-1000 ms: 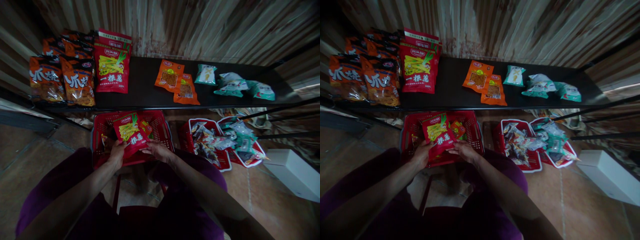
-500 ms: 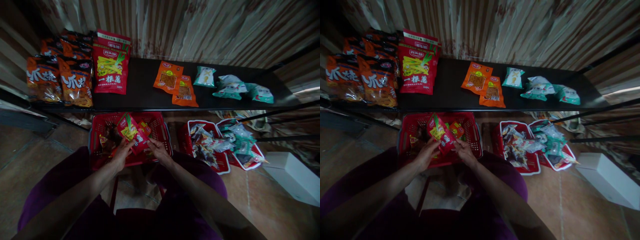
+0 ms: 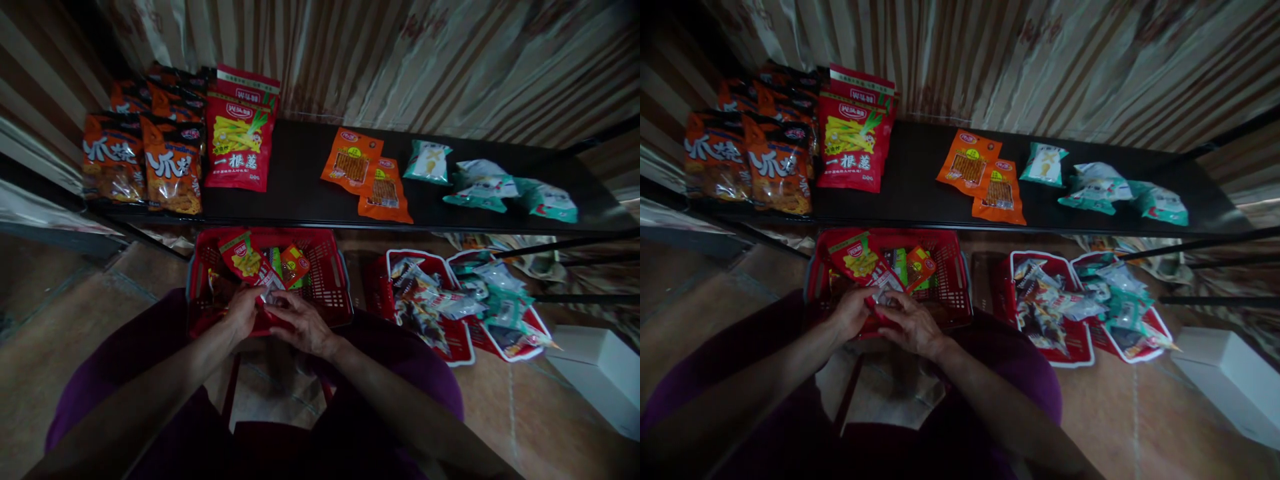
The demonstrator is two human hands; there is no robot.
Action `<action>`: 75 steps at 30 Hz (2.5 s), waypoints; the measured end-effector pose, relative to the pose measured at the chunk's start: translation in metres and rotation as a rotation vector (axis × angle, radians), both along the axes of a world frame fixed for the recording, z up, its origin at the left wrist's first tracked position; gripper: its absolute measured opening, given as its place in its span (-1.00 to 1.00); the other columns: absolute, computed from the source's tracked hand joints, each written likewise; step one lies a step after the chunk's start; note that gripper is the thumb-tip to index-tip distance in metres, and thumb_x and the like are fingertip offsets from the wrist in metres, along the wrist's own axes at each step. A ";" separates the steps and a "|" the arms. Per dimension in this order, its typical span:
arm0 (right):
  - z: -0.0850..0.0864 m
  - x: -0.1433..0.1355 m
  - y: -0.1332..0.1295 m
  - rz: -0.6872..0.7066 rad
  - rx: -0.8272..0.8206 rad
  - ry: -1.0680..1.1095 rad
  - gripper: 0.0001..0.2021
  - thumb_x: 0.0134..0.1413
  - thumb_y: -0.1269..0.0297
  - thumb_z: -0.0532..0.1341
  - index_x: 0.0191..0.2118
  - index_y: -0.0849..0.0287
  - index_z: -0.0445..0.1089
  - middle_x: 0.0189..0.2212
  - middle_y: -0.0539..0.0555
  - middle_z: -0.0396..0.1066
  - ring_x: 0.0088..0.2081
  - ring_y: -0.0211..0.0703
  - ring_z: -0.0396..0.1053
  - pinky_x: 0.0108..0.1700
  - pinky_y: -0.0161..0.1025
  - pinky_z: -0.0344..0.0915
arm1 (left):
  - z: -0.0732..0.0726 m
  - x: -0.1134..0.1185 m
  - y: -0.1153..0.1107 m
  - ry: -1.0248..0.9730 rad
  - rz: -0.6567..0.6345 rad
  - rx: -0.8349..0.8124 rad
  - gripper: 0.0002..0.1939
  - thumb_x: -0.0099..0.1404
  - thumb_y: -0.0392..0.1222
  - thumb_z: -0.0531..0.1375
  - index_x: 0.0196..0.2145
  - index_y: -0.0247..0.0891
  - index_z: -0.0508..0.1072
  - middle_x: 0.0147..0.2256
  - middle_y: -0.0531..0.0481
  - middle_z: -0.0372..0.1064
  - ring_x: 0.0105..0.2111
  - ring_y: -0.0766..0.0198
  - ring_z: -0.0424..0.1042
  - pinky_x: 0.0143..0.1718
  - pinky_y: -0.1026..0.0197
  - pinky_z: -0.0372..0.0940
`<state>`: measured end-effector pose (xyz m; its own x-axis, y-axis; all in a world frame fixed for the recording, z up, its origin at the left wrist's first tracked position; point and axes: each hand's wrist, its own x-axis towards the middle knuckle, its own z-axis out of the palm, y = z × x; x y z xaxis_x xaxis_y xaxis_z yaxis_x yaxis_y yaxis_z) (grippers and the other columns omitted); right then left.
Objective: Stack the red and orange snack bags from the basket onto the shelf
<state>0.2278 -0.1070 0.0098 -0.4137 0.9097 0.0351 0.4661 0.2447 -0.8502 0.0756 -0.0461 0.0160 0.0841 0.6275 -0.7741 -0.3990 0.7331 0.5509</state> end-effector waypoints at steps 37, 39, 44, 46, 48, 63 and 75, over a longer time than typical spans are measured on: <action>0.004 0.004 0.053 -0.876 -0.938 0.941 -0.69 -0.32 0.16 0.42 -0.35 0.16 0.47 -0.43 0.08 0.56 -0.22 0.10 0.51 -0.13 0.01 0.42 | 0.000 -0.033 -0.028 -0.182 -0.333 -0.146 -0.57 0.11 0.06 0.27 -0.25 -0.41 0.52 -0.29 -0.27 0.54 -0.30 0.03 0.54 -0.20 0.10 0.40; 0.004 0.004 0.055 -0.891 -0.939 0.930 -0.68 -0.30 0.16 0.42 -0.33 0.15 0.46 -0.44 0.08 0.56 -0.22 0.10 0.51 -0.14 0.01 0.42 | -0.001 -0.031 -0.028 -0.195 -0.317 -0.145 -0.54 0.11 0.08 0.26 -0.23 -0.41 0.52 -0.27 -0.28 0.54 -0.29 0.02 0.54 -0.21 0.09 0.41; 0.000 0.005 0.055 -0.860 -0.946 0.923 -0.67 -0.20 0.08 0.37 -0.29 0.15 0.44 -0.39 0.10 0.56 -0.19 0.09 0.50 -0.11 0.01 0.40 | -0.002 -0.028 -0.027 -0.184 -0.256 -0.169 -0.54 0.12 0.10 0.25 -0.22 -0.39 0.52 -0.31 -0.27 0.54 -0.29 0.02 0.54 -0.22 0.07 0.41; 0.000 0.005 0.054 -0.792 -0.936 0.929 -0.69 -0.18 0.07 0.35 -0.31 0.15 0.43 -0.35 0.11 0.56 -0.17 0.08 0.49 -0.09 0.00 0.39 | -0.003 -0.027 -0.025 -0.179 -0.234 -0.157 -0.55 0.16 0.10 0.21 -0.21 -0.39 0.52 -0.30 -0.26 0.55 -0.31 0.03 0.54 -0.22 0.07 0.41; 0.000 0.005 0.053 -0.755 -0.928 0.932 -0.71 -0.19 0.08 0.35 -0.34 0.14 0.43 -0.34 0.11 0.56 -0.15 0.07 0.48 -0.07 -0.02 0.38 | -0.004 -0.026 -0.023 -0.172 -0.206 -0.147 -0.57 0.21 0.07 0.18 -0.19 -0.39 0.51 -0.30 -0.24 0.55 -0.31 0.05 0.55 -0.20 0.07 0.41; 0.001 0.010 0.050 -0.824 -0.899 0.929 -0.78 -0.31 0.18 0.41 -0.48 0.13 0.45 -0.42 0.04 0.56 -0.15 0.05 0.48 -0.08 -0.08 0.37 | -0.001 -0.014 -0.015 -0.202 -0.037 -0.165 -0.66 0.24 -0.07 0.17 -0.16 -0.39 0.49 -0.28 -0.20 0.55 -0.35 0.09 0.55 -0.22 0.07 0.42; -0.001 0.012 0.051 -0.893 -0.868 0.915 -0.80 -0.27 0.20 0.38 -0.47 0.14 0.44 -0.50 0.03 0.55 -0.22 0.03 0.50 -0.14 -0.10 0.41 | -0.009 -0.016 -0.014 -0.141 -0.086 -0.070 -0.64 0.20 -0.06 0.21 -0.15 -0.39 0.48 -0.23 -0.21 0.53 -0.28 0.07 0.53 -0.19 0.05 0.40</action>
<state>0.2398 -0.0563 0.0085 0.1243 0.7150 -0.6880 -0.5547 -0.5248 -0.6457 0.0594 -0.0606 0.0067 0.2460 0.5585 -0.7922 -0.4023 0.8024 0.4408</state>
